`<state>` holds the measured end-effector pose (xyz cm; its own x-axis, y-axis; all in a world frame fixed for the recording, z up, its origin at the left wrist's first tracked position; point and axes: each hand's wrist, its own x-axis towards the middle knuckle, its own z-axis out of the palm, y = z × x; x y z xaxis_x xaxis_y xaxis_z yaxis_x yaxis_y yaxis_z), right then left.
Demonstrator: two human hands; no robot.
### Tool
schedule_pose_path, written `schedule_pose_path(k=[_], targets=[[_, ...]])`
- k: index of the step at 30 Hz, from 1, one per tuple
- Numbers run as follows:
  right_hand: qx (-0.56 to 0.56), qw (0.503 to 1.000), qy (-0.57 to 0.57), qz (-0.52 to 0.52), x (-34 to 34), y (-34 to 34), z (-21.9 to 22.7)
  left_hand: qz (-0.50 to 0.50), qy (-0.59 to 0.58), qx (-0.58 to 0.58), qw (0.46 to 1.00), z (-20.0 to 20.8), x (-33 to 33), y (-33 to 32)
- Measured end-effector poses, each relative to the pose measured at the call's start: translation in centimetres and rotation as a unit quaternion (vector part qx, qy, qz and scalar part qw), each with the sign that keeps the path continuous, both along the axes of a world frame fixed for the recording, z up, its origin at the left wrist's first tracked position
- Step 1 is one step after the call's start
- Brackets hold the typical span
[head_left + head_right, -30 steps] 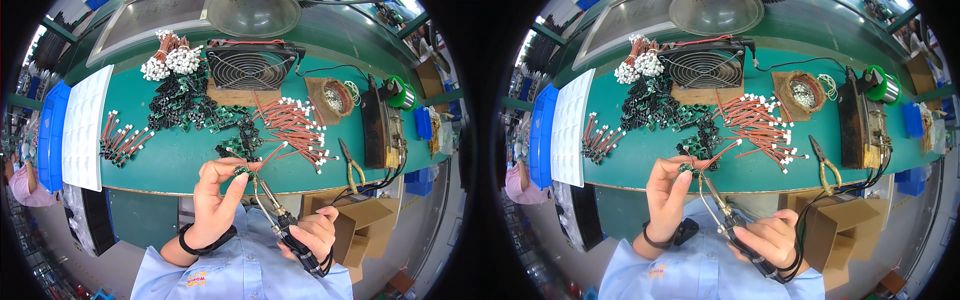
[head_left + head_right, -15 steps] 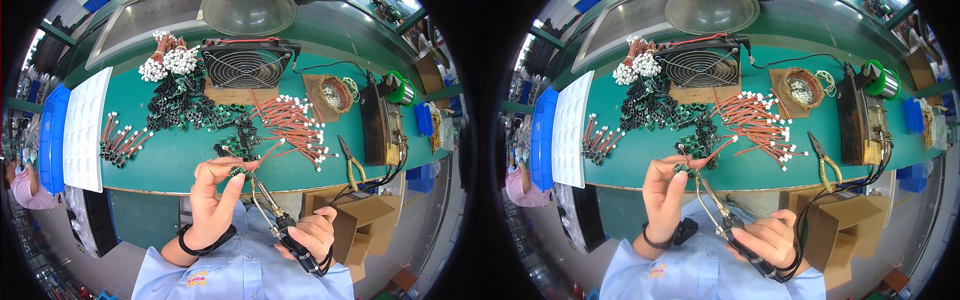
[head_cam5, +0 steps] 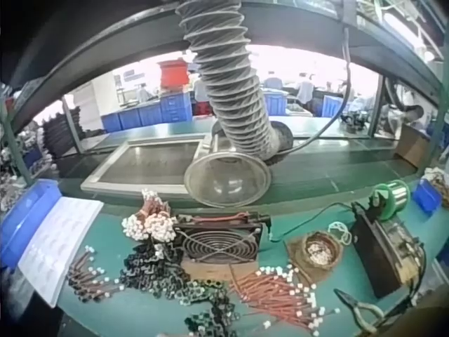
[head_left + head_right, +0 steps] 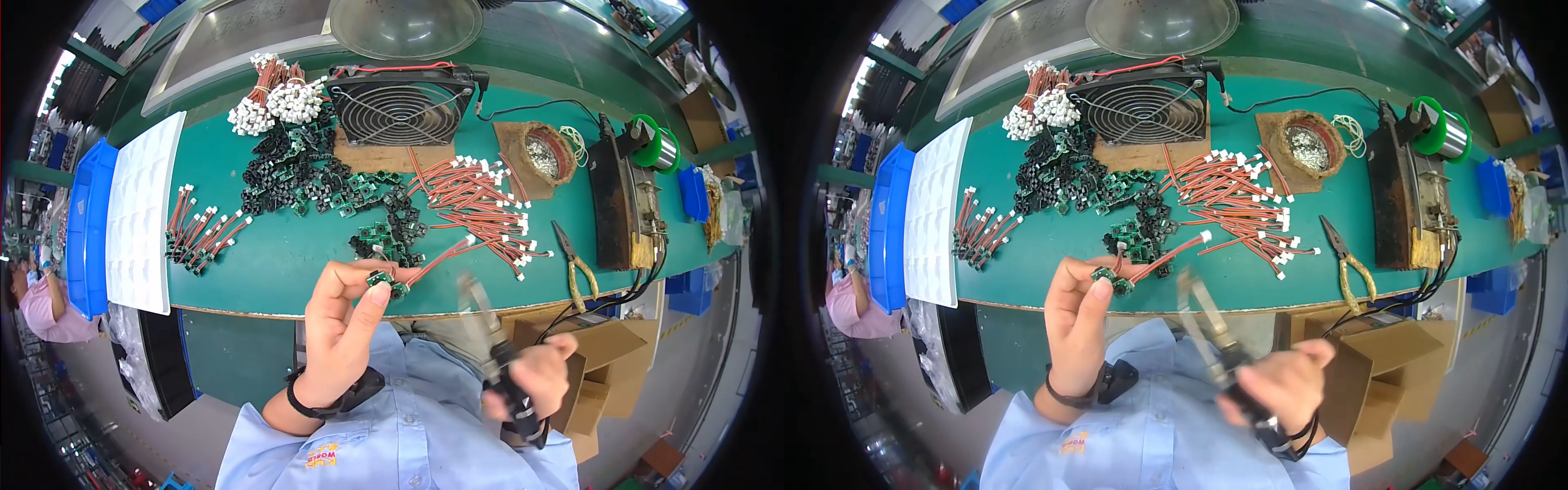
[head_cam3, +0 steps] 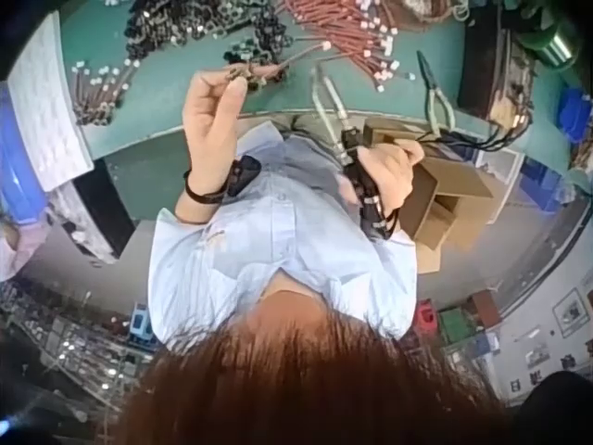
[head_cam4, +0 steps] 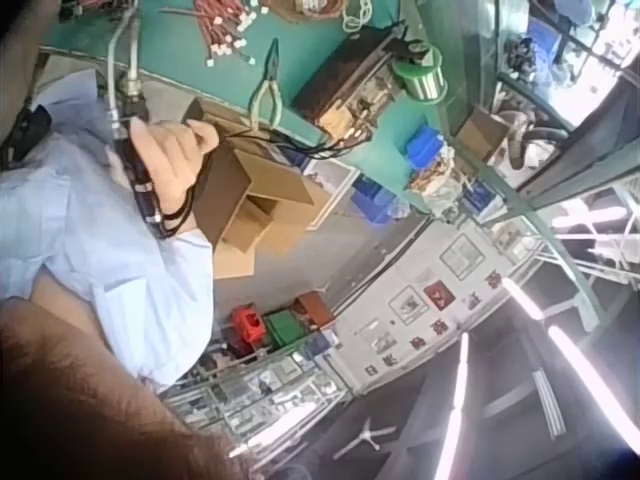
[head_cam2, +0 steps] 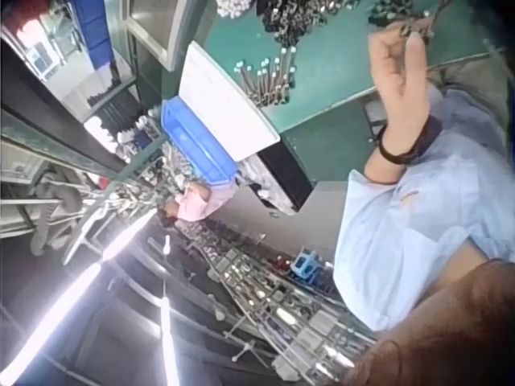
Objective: The person solders wires to circuit boards using a soldering iron and then cleans the iron tip in a container. They use pliers to trim the soldered wire ends before placing the finished components onto the work surface.
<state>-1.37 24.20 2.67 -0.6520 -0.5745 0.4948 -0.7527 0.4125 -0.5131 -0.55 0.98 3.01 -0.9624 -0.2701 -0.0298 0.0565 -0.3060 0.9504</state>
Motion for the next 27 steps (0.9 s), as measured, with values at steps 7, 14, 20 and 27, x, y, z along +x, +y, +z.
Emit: schedule_pose_path(k=[7, 14, 20, 27], targets=[[-0.107, 0.950, 0.034, -0.292, -7.5, 0.0, -4.3, -0.057, -0.054, 0.094, 0.992, 2.1, 0.6, -0.5], [0.008, 0.928, -0.007, -0.372, -9.0, -0.5, -4.6, -0.092, -0.043, 0.118, 0.988, 2.4, 1.0, -0.6], [-0.099, 0.923, -0.034, -0.371, -7.1, -0.5, -4.7, -0.105, -0.052, 0.102, 0.988, 2.4, 0.7, -0.7], [-0.131, 0.924, -0.058, -0.353, -5.8, -0.3, -3.8, -0.118, -0.058, 0.111, 0.985, 2.6, 0.8, -0.8]])
